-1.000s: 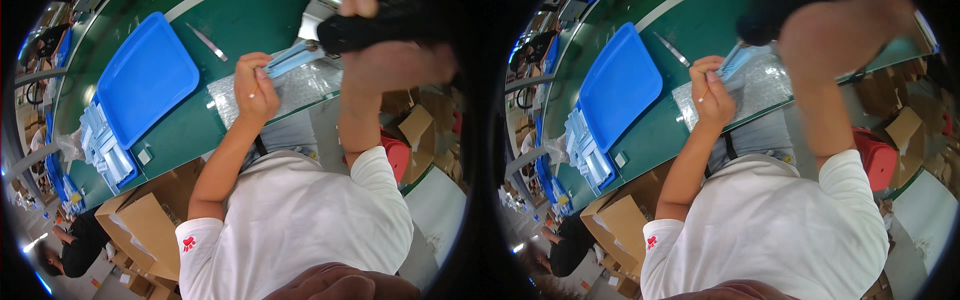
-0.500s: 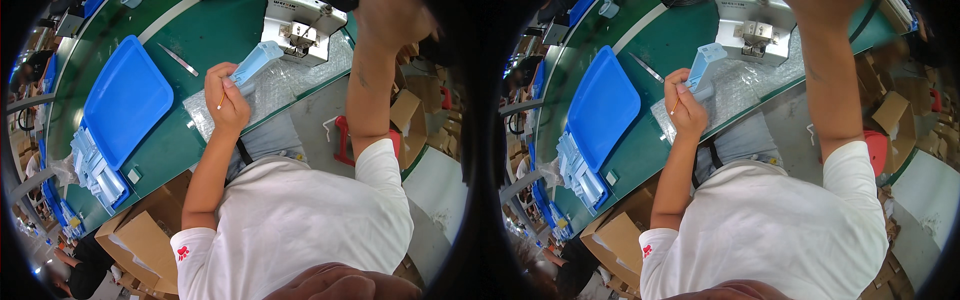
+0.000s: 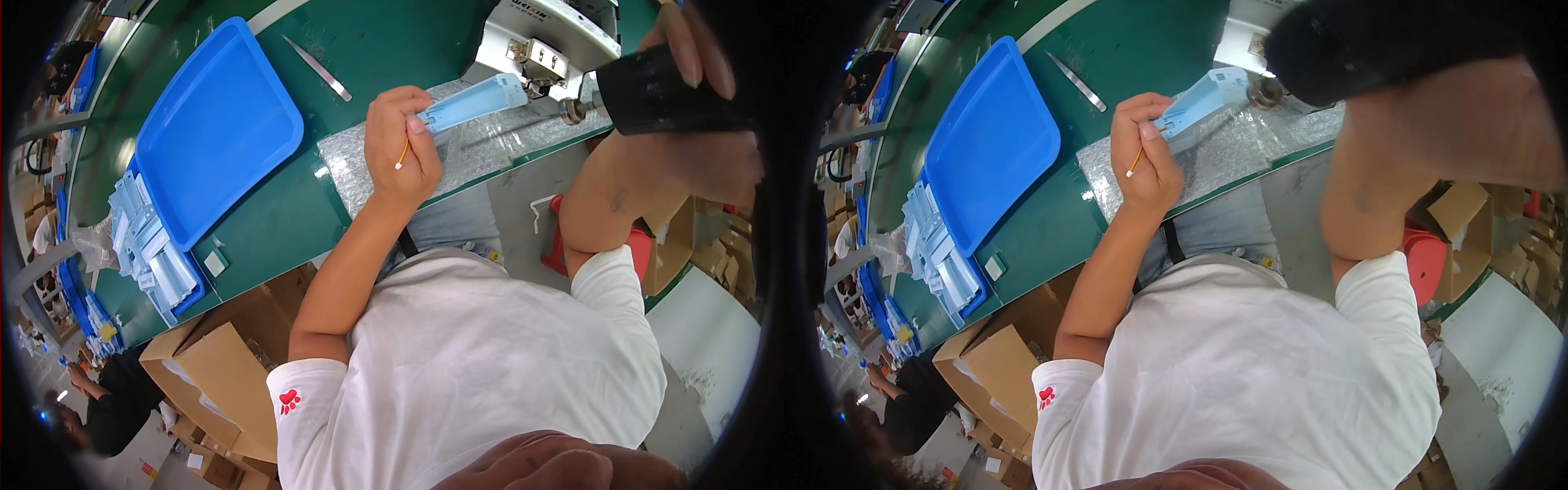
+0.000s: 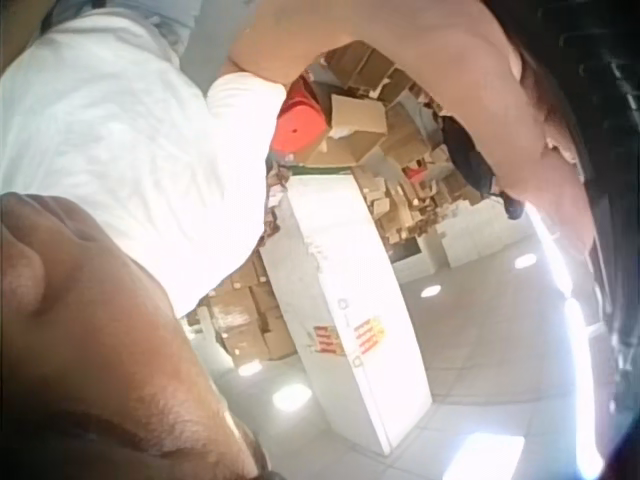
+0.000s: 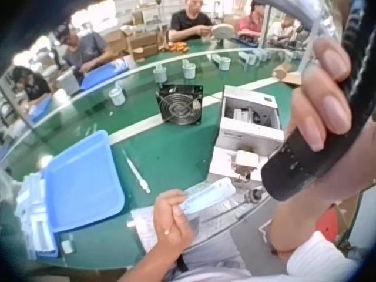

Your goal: The person repeatedly picks up light blue plastic components from a blue tray and uses a handheld tool to apply a substance to the edges of the parts. The person then places the treated parts back into the tray. This cycle is repeated continuously throughout the clip.

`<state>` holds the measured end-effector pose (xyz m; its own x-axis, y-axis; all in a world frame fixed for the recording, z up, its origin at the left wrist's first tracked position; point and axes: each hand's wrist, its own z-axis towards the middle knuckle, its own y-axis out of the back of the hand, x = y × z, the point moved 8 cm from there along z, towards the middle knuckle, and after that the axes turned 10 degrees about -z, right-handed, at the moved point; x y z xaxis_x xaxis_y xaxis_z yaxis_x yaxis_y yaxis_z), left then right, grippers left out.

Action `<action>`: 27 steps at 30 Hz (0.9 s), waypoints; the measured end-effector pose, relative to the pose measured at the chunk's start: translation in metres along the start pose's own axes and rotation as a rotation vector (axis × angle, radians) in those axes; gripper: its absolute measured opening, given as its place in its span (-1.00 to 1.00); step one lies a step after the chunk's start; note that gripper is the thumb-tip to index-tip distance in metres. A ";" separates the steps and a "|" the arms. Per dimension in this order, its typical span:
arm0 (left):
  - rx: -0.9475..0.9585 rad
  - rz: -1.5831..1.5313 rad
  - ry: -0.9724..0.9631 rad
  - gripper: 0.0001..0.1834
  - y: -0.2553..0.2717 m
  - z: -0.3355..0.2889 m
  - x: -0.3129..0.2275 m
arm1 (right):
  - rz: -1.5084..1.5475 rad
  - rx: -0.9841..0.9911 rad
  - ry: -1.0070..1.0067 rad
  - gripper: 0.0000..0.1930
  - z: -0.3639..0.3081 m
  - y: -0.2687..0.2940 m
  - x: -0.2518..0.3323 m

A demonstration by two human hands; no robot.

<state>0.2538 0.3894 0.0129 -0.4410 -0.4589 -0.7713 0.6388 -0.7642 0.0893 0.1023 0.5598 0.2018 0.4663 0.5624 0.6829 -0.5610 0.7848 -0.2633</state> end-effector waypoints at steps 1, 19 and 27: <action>0.002 0.007 0.002 -0.85 0.001 0.000 -0.001 | -0.001 -0.003 -0.006 -0.28 -0.002 -0.001 -0.005; 0.045 0.047 0.018 -0.79 0.001 -0.001 0.002 | 0.029 0.010 -0.048 -0.24 -0.014 -0.017 -0.041; 0.050 0.047 0.011 -0.78 0.000 -0.004 0.001 | 0.042 0.013 -0.052 -0.23 -0.023 -0.016 -0.042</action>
<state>0.2559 0.3906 0.0102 -0.4041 -0.4895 -0.7727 0.6259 -0.7640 0.1567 0.1077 0.5297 0.1617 0.4059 0.5805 0.7059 -0.5886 0.7569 -0.2841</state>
